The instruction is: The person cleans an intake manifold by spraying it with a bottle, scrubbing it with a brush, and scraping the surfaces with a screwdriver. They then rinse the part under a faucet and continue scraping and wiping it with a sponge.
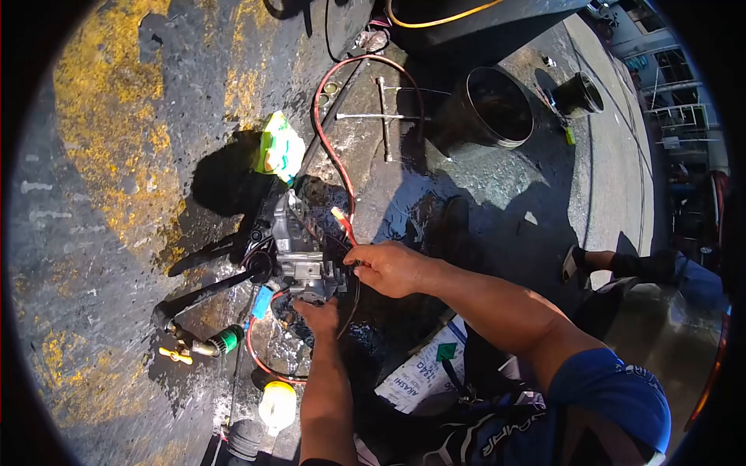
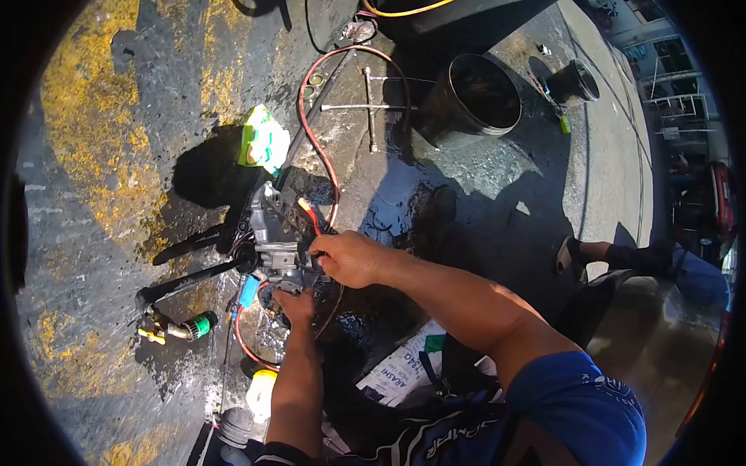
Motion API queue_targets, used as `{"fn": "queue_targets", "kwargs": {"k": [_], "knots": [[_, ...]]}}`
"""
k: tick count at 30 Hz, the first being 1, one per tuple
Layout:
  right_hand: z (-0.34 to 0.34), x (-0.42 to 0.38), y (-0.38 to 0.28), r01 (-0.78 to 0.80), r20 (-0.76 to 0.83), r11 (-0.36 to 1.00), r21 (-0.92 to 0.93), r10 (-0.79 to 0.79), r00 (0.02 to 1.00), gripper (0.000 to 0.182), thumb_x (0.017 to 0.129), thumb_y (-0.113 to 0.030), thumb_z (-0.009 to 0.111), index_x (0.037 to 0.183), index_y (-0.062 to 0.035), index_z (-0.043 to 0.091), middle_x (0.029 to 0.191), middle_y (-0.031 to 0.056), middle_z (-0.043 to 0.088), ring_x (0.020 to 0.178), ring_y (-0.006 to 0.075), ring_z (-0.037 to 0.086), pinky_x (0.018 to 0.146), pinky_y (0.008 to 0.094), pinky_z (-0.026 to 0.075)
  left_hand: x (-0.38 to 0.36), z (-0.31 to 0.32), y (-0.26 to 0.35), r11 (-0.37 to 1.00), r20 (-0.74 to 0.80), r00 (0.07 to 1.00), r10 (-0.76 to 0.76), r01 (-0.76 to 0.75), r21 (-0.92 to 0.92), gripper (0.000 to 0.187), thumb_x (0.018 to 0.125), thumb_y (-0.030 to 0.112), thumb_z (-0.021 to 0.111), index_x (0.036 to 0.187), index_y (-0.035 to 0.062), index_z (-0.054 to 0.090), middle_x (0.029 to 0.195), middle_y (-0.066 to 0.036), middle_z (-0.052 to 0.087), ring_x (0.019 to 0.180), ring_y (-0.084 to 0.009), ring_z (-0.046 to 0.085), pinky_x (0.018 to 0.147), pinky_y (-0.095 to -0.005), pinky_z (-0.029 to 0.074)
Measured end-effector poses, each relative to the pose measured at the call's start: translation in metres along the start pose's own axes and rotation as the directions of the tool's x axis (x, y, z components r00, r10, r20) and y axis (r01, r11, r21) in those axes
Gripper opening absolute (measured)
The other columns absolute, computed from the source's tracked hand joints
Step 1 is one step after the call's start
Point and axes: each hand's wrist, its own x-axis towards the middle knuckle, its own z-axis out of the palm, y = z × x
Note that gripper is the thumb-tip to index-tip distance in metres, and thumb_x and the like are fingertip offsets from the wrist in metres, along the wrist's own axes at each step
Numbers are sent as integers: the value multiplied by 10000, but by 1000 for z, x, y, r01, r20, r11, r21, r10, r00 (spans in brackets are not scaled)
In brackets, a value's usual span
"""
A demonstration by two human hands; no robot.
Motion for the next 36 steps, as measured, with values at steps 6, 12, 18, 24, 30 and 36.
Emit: {"fn": "queue_targets", "kwargs": {"k": [6,12,18,24,30,36], "knots": [[-109,-82,153,-226,-204,941,250,280,938,310,987,-133,593,1279,-30,617,884,115,702,828,231,694,788,366,545,-3,89,72,893,-160,968,193,-106,437,924,734,239,857,1468,-33,366,1396,-273,533,1318,-446,521,1138,-492,417],[-183,-206,304,-244,-385,674,697,640,665,311,987,-105,584,1278,1,608,850,85,683,684,166,655,648,344,536,11,139,190,659,52,976,211,-182,729,644,646,240,822,1196,53,545,1132,-180,680,1068,-395,671,989,-525,483],[-192,-303,457,-184,-320,419,889,857,405,330,970,-90,568,1273,38,596,832,95,675,622,170,649,580,353,530,-44,216,303,340,319,925,206,-373,863,656,643,277,765,1202,46,509,1087,-228,701,988,-446,696,883,-523,538],[-225,-353,539,55,-162,153,987,945,285,381,902,-37,532,1268,60,576,812,107,672,605,190,631,579,340,538,-116,355,421,128,594,767,241,-632,765,801,634,231,827,1314,18,459,1119,-253,678,1031,-468,669,937,-532,527],[-278,-407,578,175,-75,42,984,980,184,365,916,-40,513,1262,55,576,830,103,674,617,180,634,584,323,546,-174,515,480,37,800,530,282,-839,543,865,609,227,871,1356,31,479,1240,-216,635,1168,-421,617,1011,-481,489],[-334,-470,609,249,-121,107,963,992,42,337,949,-30,499,1264,61,575,865,100,680,651,137,634,578,284,545,-250,684,558,301,863,284,418,-939,163,603,626,208,922,1106,3,619,1009,-138,716,938,-262,710,867,-398,565]]}}
